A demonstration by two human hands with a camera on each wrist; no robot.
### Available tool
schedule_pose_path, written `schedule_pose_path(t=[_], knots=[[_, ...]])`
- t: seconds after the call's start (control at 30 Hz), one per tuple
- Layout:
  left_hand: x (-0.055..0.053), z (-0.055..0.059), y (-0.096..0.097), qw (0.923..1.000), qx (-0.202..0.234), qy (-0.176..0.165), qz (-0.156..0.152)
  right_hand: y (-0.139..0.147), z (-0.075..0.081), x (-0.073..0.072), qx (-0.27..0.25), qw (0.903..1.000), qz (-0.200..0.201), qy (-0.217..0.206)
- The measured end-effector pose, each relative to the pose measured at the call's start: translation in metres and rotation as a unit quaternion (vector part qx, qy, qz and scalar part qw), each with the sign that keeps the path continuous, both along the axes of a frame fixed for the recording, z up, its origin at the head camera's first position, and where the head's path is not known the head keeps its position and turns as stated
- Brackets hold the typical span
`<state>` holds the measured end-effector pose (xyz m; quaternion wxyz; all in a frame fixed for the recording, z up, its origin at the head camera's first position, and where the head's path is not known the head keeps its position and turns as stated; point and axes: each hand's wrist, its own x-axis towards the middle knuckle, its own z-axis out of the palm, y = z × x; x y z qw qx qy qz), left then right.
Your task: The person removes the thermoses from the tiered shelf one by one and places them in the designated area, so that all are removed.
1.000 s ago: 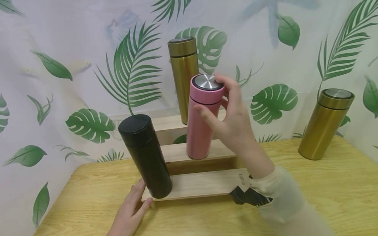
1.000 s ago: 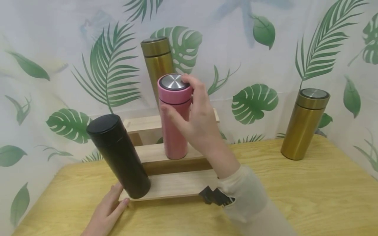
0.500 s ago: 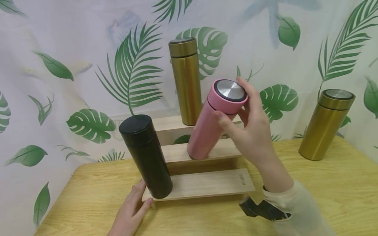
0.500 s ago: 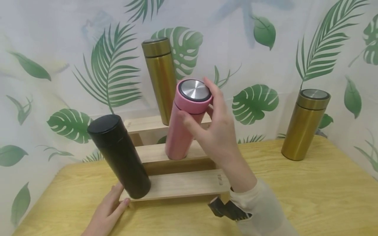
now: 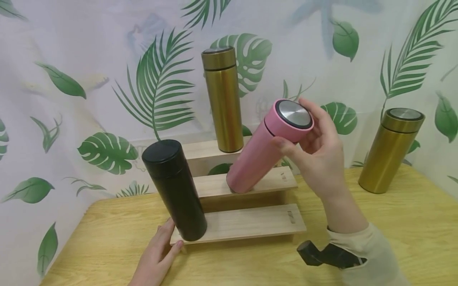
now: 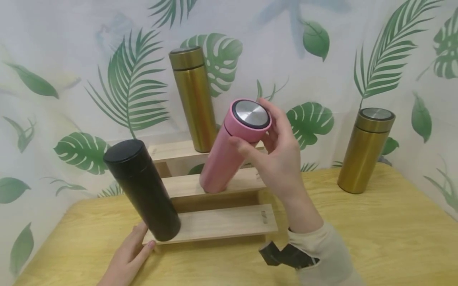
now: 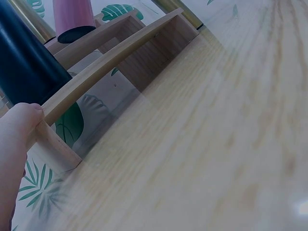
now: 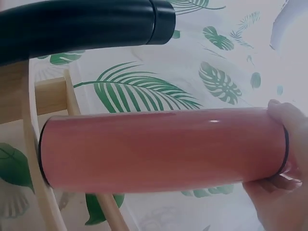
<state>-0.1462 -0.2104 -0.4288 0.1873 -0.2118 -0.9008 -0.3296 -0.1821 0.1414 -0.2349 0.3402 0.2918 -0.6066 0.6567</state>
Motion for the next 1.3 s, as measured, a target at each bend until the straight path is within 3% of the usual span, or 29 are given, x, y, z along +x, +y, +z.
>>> schedule_pose_path(t=[0.17,0.43,0.5,0.6,0.8,0.9,1.1,1.3], knots=[[0.000,0.000,0.001,1.0000,0.000,0.000,0.000,0.013,0.007,0.005,-0.017,0.9991,-0.029,-0.027],[0.001,0.002,0.001,0.9999,0.005,-0.015,0.002,0.046,0.019,0.009,-0.003,0.9893,-0.132,-0.061],[0.001,0.002,0.001,0.9999,0.006,-0.013,0.002,0.054,0.019,0.007,0.010,0.9828,-0.165,-0.082],[0.000,0.001,0.000,0.9999,0.006,-0.008,0.004,0.066,0.017,0.001,0.050,0.9654,-0.221,-0.129],[0.000,0.001,0.000,0.9999,0.005,-0.014,0.004,0.087,0.005,-0.014,0.097,0.9311,-0.257,-0.240],[0.001,0.002,0.000,0.9999,0.002,-0.016,0.005,0.094,-0.003,-0.022,0.114,0.9182,-0.270,-0.267],[0.001,0.002,0.001,0.9998,0.003,-0.018,0.005,0.105,-0.021,-0.040,0.119,0.9033,-0.298,-0.285],[0.002,0.002,0.001,0.9999,0.000,-0.015,0.007,0.108,-0.041,-0.059,0.099,0.8995,-0.330,-0.269]])
